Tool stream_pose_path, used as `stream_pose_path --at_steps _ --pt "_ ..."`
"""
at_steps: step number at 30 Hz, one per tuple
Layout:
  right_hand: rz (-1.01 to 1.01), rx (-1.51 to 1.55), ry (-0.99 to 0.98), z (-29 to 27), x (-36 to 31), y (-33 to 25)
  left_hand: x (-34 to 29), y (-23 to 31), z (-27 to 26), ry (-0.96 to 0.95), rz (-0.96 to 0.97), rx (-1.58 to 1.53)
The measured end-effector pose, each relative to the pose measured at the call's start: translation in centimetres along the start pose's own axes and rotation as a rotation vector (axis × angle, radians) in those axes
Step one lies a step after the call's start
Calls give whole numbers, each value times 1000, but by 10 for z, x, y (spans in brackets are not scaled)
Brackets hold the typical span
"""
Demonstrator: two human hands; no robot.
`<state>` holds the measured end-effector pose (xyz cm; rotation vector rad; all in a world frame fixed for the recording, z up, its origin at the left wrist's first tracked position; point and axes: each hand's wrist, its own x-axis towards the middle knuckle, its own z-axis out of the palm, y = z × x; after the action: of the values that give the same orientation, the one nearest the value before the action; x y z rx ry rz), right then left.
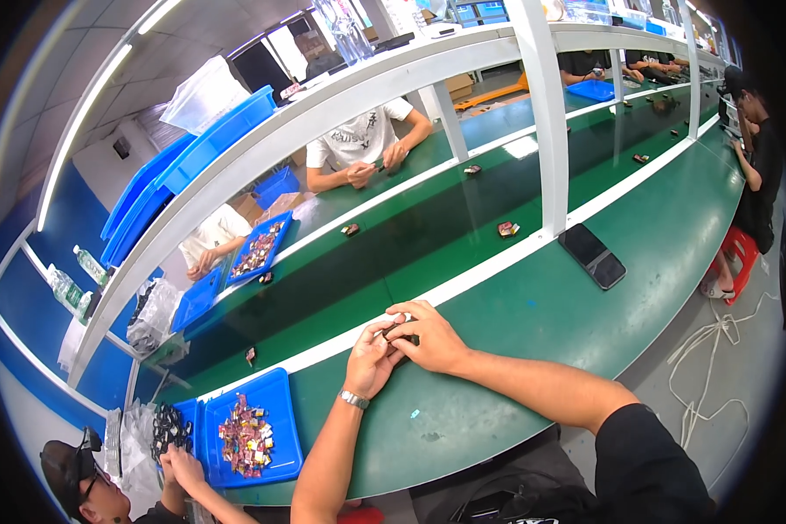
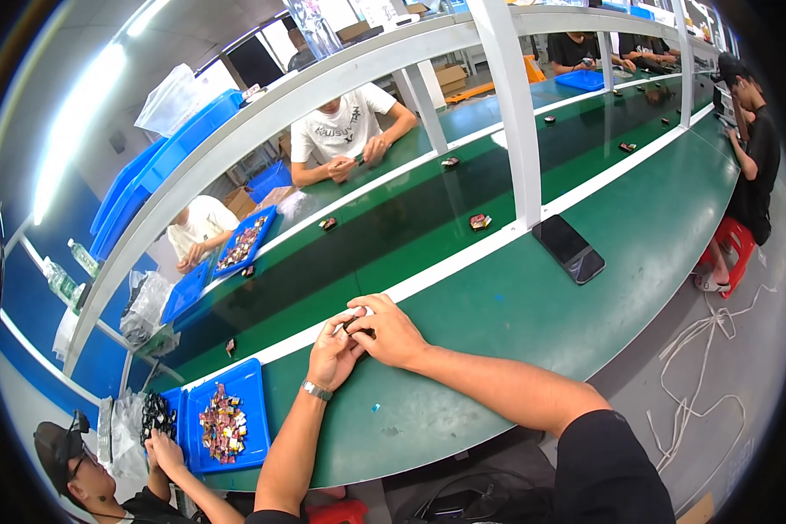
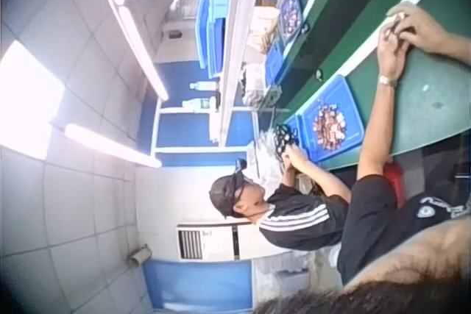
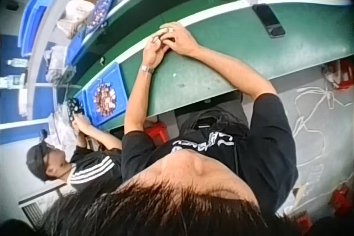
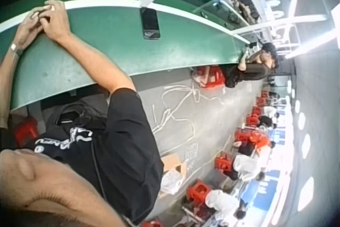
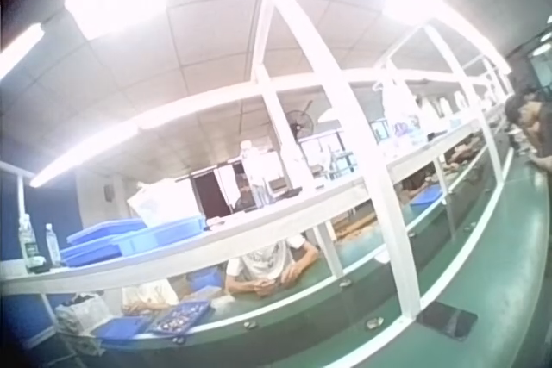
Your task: Sorting and inspecting small electronic components on an assembly line.
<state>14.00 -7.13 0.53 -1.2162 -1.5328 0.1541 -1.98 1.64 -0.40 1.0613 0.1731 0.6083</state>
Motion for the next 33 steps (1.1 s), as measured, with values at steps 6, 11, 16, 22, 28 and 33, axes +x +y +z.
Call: stream_pose_path --at_steps 6,11,16,22,28,33 --pt "79 65 -7 8 -5 -2 0 -4 -2 20 15 45" --pt "-105 -82 48 -1 -2 -12 1 -3 -3 29 51 14" --pt "-106 -82 61 3 -4 -9 -1 -2 -3 2 58 -6" --pt "-70 -77 107 0 -5 -4 5 -10 1 -11 12 -47" --pt "2 103 16 15 4 3 -1 -2 2 91 93 75" --pt "-50 65 -50 8 9 1 3 -3 2 135 114 91"
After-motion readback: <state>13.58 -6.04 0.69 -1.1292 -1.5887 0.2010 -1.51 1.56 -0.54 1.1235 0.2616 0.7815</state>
